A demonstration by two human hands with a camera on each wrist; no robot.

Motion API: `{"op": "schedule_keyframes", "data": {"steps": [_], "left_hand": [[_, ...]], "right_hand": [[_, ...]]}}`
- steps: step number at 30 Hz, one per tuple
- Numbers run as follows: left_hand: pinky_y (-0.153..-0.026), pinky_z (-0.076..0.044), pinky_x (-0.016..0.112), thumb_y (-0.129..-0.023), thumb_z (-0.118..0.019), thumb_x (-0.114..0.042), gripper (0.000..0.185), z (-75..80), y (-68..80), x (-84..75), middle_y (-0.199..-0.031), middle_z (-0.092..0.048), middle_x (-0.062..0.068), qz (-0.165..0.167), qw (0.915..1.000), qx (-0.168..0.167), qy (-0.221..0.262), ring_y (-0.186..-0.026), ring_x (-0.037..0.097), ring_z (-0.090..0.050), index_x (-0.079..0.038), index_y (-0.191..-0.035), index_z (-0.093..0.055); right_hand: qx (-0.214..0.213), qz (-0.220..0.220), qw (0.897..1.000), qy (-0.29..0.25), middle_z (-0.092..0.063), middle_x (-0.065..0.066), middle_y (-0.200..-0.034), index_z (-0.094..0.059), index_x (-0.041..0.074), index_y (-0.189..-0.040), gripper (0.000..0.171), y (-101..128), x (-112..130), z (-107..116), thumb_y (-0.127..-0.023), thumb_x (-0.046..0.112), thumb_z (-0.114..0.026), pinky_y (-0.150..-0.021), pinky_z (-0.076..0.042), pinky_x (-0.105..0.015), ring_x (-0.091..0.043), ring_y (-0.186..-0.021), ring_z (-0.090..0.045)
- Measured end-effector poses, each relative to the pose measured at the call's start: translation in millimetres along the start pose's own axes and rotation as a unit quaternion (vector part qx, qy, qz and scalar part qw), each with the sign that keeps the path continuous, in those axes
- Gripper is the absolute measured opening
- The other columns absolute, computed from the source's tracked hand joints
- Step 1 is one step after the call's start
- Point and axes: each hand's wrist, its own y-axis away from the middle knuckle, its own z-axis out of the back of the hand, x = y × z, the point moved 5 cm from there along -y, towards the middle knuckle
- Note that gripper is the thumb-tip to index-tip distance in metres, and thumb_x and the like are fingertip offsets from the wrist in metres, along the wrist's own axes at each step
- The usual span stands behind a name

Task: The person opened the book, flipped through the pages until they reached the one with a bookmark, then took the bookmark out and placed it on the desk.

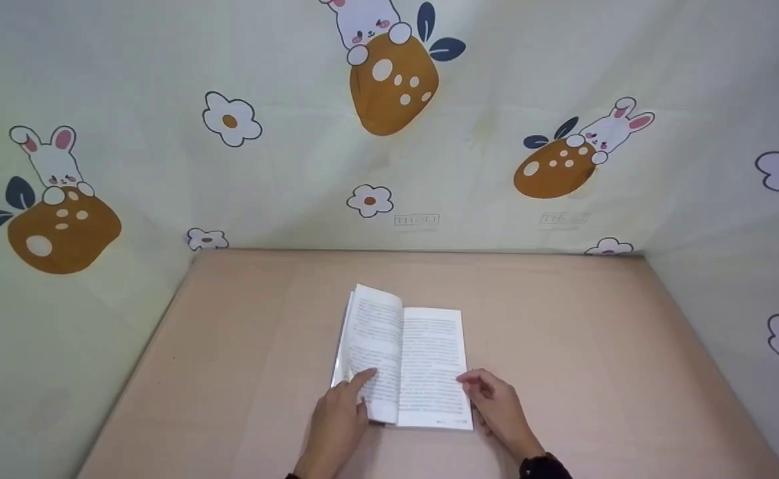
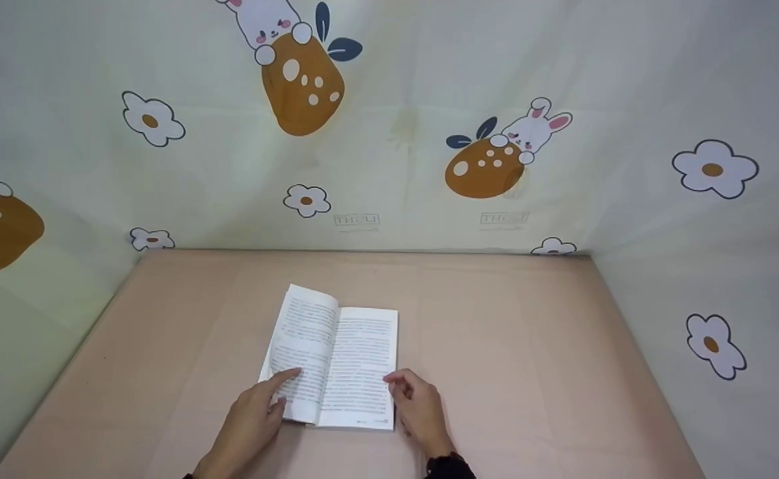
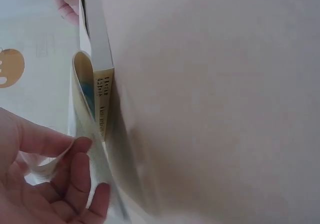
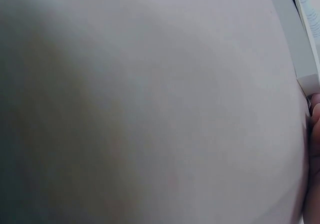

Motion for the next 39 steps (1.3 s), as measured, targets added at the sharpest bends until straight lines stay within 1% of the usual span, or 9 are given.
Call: {"op": "schedule_keyframes", "data": {"steps": [8, 13, 17, 19, 23, 28, 30, 33, 39], "left_hand": [[-0.054, -0.034, 0.029, -0.077, -0.063, 0.0, 0.043, -6.7, -2.3, 14.6, -0.074, -0.067, 0.009, 0.063, 0.9964, 0.024, -0.052, -0.055, 0.013, -0.048, -0.017, -0.116, -0.066], [-0.057, -0.029, 0.03, -0.077, -0.069, -0.011, 0.032, -5.7, -1.7, 19.0, -0.074, -0.057, 0.005, 0.066, 0.9929, 0.016, -0.098, -0.064, 0.017, -0.042, -0.019, -0.108, -0.07], [-0.064, -0.03, 0.034, -0.075, -0.074, -0.026, 0.027, -4.6, -2.1, 13.8, -0.084, -0.045, 0.005, 0.03, 0.9903, -0.015, -0.135, -0.078, 0.02, -0.037, -0.014, -0.099, -0.073], [-0.069, -0.032, 0.036, -0.074, -0.076, -0.028, 0.029, -5.7, -3.1, 8.5, -0.092, -0.046, 0.008, 0.005, 0.988, -0.028, -0.152, -0.086, 0.023, -0.037, -0.005, -0.091, -0.073], [-0.081, -0.041, 0.036, -0.079, -0.07, -0.015, 0.028, -12.0, -5.4, -5.4, -0.113, -0.049, 0.014, -0.065, 0.9828, -0.033, -0.17, -0.107, 0.026, -0.044, 0.007, -0.095, -0.063], [-0.1, -0.042, 0.033, -0.08, -0.06, 0.006, 0.041, -22.5, -4.4, -21.8, -0.135, -0.045, 0.011, -0.151, 0.978, 0.002, -0.144, -0.127, 0.025, -0.043, -0.006, -0.117, -0.049], [-0.103, -0.041, 0.034, -0.078, -0.062, 0.007, 0.047, -25.6, -3.8, -26.5, -0.138, -0.044, 0.01, -0.163, 0.9785, 0.022, -0.125, -0.13, 0.026, -0.041, -0.011, -0.12, -0.048], [-0.099, -0.045, 0.038, -0.081, -0.061, 0.003, 0.041, -29.9, -4.3, -32.5, -0.139, -0.043, 0.013, -0.159, 0.9791, 0.036, -0.121, -0.129, 0.03, -0.041, -0.011, -0.119, -0.052], [-0.093, -0.046, 0.049, -0.085, -0.063, -0.015, 0.031, -40.4, -5.1, -43.4, -0.136, -0.041, 0.024, -0.147, 0.9733, 0.046, -0.17, -0.125, 0.042, -0.04, 0.0, -0.111, -0.059]], "right_hand": [[-0.001, 0.004, 1.0, 0.003, -0.066, -0.006, -0.089, -0.067, 0.014, -0.098, 0.011, 0.1, 1.7, -0.6, -0.09, 0.015, -0.059, -0.034, -0.034, -0.018, -0.003, -0.041, -0.038], [-0.005, -0.008, 1.0, 0.002, -0.064, -0.003, -0.083, -0.067, 0.016, -0.097, 0.011, 0.2, 0.7, -0.5, -0.09, 0.014, -0.058, -0.034, -0.034, -0.018, -0.005, -0.042, -0.039], [-0.002, -0.004, 1.0, 0.006, -0.065, -0.004, -0.088, -0.067, 0.015, -0.098, 0.011, 0.3, 0.0, -0.1, -0.091, 0.016, -0.059, -0.034, -0.034, -0.018, -0.005, -0.042, -0.039], [0.003, 0.003, 1.0, 0.008, -0.066, -0.007, -0.092, -0.067, 0.014, -0.099, 0.012, 0.2, -0.3, -0.1, -0.091, 0.016, -0.058, -0.034, -0.034, -0.017, -0.004, -0.04, -0.038], [0.007, 0.008, 1.0, 0.009, -0.067, -0.009, -0.101, -0.066, 0.013, -0.1, 0.013, 0.3, -0.1, 0.5, -0.092, 0.016, -0.057, -0.034, -0.033, -0.016, -0.002, -0.039, -0.037], [-0.004, -0.007, 1.0, 0.015, -0.067, -0.007, -0.096, -0.067, 0.016, -0.098, 0.012, -0.1, -0.1, 0.5, -0.091, 0.013, -0.057, -0.034, -0.034, -0.017, -0.005, -0.041, -0.038], [-0.008, -0.011, 1.0, 0.018, -0.066, -0.007, -0.096, -0.067, 0.016, -0.097, 0.012, -0.4, 0.0, 0.6, -0.091, 0.013, -0.057, -0.034, -0.034, -0.018, -0.005, -0.042, -0.039], [-0.011, -0.003, 1.0, 0.023, -0.066, -0.007, -0.099, -0.067, 0.015, -0.097, 0.011, -0.7, 0.5, 0.8, -0.091, 0.013, -0.057, -0.034, -0.035, -0.019, -0.005, -0.044, -0.04], [-0.007, 0.013, 1.0, 0.02, -0.067, -0.008, -0.099, -0.067, 0.013, -0.097, 0.01, -0.8, 1.4, 0.8, -0.09, 0.014, -0.059, -0.034, -0.034, -0.018, -0.003, -0.042, -0.039]]}}
